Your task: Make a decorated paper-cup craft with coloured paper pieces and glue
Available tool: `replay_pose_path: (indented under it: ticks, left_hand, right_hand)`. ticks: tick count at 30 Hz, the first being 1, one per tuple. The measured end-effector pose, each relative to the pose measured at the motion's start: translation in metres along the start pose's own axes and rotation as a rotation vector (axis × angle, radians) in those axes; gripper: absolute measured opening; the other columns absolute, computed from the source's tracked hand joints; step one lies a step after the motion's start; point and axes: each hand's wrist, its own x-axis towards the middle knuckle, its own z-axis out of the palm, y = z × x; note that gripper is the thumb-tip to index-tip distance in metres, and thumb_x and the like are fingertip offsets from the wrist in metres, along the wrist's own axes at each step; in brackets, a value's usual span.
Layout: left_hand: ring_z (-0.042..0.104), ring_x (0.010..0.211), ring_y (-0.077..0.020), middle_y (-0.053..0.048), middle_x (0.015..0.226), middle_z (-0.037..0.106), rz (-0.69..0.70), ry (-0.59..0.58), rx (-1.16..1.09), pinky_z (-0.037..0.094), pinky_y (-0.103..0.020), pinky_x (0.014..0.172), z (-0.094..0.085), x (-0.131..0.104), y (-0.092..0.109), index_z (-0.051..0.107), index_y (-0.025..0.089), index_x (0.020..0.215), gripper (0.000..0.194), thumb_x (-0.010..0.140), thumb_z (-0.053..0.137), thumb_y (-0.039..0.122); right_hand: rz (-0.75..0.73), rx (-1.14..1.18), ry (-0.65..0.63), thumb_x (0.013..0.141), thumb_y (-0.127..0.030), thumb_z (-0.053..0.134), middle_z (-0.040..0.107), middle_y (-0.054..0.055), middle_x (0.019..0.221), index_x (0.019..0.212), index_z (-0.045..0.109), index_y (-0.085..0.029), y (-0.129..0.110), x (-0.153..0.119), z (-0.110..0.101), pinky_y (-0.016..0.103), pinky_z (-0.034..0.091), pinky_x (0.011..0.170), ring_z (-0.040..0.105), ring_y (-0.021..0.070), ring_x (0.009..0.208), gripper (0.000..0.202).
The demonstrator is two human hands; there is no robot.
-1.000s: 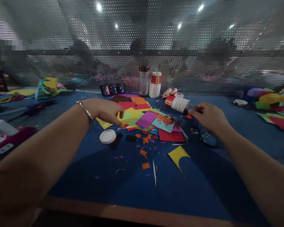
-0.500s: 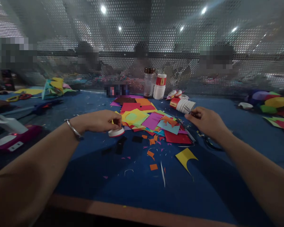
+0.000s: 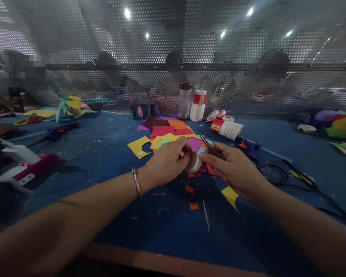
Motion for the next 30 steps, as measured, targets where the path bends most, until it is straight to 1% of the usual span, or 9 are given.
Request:
replay_pose_path:
  ticks: [5, 7, 10, 13, 16, 19, 22, 26, 30]
  left_hand:
    - [0.055, 0.059, -0.0125, 0.002, 0.068, 0.06, -0.023, -0.026, -0.062, 0.039, -0.025, 0.055, -0.001, -0.002, 0.002, 0.055, 0.019, 0.079, 0.005, 0.08, 0.055, 0.014]
    - [0.058, 0.062, -0.0123, 0.002, 0.074, 0.062, -0.075, -0.092, -0.253, 0.045, -0.026, 0.057, -0.002, -0.002, 0.001, 0.055, 0.018, 0.084, 0.007, 0.08, 0.054, 0.013]
    - [0.065, 0.076, -0.0135, -0.003, 0.09, 0.065, -0.152, -0.26, -0.612, 0.053, -0.029, 0.071, -0.005, -0.004, -0.001, 0.056, 0.016, 0.1, 0.017, 0.083, 0.053, 0.015]
    - [0.066, 0.095, -0.0184, -0.01, 0.11, 0.065, -0.121, -0.361, -0.738, 0.055, -0.035, 0.083, -0.006, -0.01, -0.003, 0.054, 0.015, 0.116, 0.039, 0.082, 0.068, 0.028]
    - [0.065, 0.096, -0.0204, -0.012, 0.113, 0.063, -0.07, -0.331, -0.683, 0.055, -0.037, 0.084, -0.005, -0.014, -0.007, 0.052, 0.015, 0.118, 0.056, 0.075, 0.079, 0.036]
    - [0.065, 0.088, -0.0179, -0.01, 0.108, 0.064, -0.063, -0.336, -0.689, 0.055, -0.037, 0.08, -0.003, -0.014, -0.009, 0.052, 0.015, 0.113, 0.048, 0.078, 0.077, 0.035]
    - [0.064, 0.093, -0.0178, -0.009, 0.107, 0.063, -0.056, -0.358, -0.744, 0.054, -0.037, 0.083, -0.003, -0.012, -0.011, 0.052, 0.016, 0.113, 0.045, 0.079, 0.077, 0.031]
    - [0.064, 0.094, -0.0163, -0.007, 0.108, 0.063, -0.119, -0.351, -0.884, 0.052, -0.036, 0.086, -0.005, -0.01, -0.012, 0.052, 0.018, 0.115, 0.045, 0.078, 0.077, 0.022]
    - [0.065, 0.095, -0.0157, -0.008, 0.113, 0.063, -0.159, -0.33, -0.938, 0.051, -0.036, 0.09, -0.008, -0.009, -0.011, 0.054, 0.018, 0.115, 0.044, 0.077, 0.077, 0.018]
  right_hand:
    - [0.031, 0.167, -0.022, 0.063, -0.038, 0.087, 0.042, -0.012, 0.054, 0.077, 0.055, -0.02, -0.005, -0.003, 0.006, 0.025, 0.017, 0.04, 0.025, 0.0029, 0.04, 0.039]
    - [0.033, 0.197, -0.017, 0.063, -0.035, 0.088, 0.043, -0.012, 0.055, 0.08, 0.057, -0.02, -0.006, -0.005, 0.008, 0.026, 0.018, 0.04, 0.026, 0.0032, 0.04, 0.039]
    - [0.019, 0.196, 0.014, 0.066, -0.033, 0.086, 0.043, -0.012, 0.055, 0.083, 0.057, -0.02, -0.006, -0.005, 0.009, 0.025, 0.019, 0.04, 0.027, 0.0032, 0.041, 0.036]
    - [-0.015, 0.174, 0.044, 0.07, -0.031, 0.083, 0.044, -0.012, 0.056, 0.083, 0.057, -0.019, -0.004, -0.004, 0.01, 0.025, 0.018, 0.04, 0.025, 0.0029, 0.04, 0.032]
    - [-0.058, 0.163, 0.047, 0.072, -0.031, 0.081, 0.046, -0.011, 0.057, 0.082, 0.056, -0.019, -0.004, -0.005, 0.012, 0.025, 0.019, 0.04, 0.027, 0.0028, 0.041, 0.03]
    - [-0.091, 0.161, 0.048, 0.071, -0.033, 0.082, 0.049, -0.01, 0.06, 0.08, 0.055, -0.019, -0.005, -0.006, 0.014, 0.025, 0.023, 0.041, 0.033, 0.0035, 0.043, 0.031]
    - [-0.101, 0.174, 0.085, 0.068, -0.035, 0.084, 0.052, -0.009, 0.062, 0.081, 0.055, -0.02, -0.005, -0.006, 0.013, 0.024, 0.024, 0.041, 0.035, 0.0039, 0.044, 0.036]
    - [-0.095, 0.154, 0.131, 0.069, -0.04, 0.083, 0.052, -0.008, 0.065, 0.084, 0.055, -0.02, -0.002, -0.006, 0.007, 0.024, 0.023, 0.041, 0.033, 0.0039, 0.044, 0.038]
    - [-0.069, 0.058, 0.055, 0.074, -0.049, 0.078, 0.049, -0.007, 0.065, 0.087, 0.056, -0.02, 0.001, -0.009, 0.003, 0.023, 0.027, 0.045, 0.038, 0.0071, 0.051, 0.039]
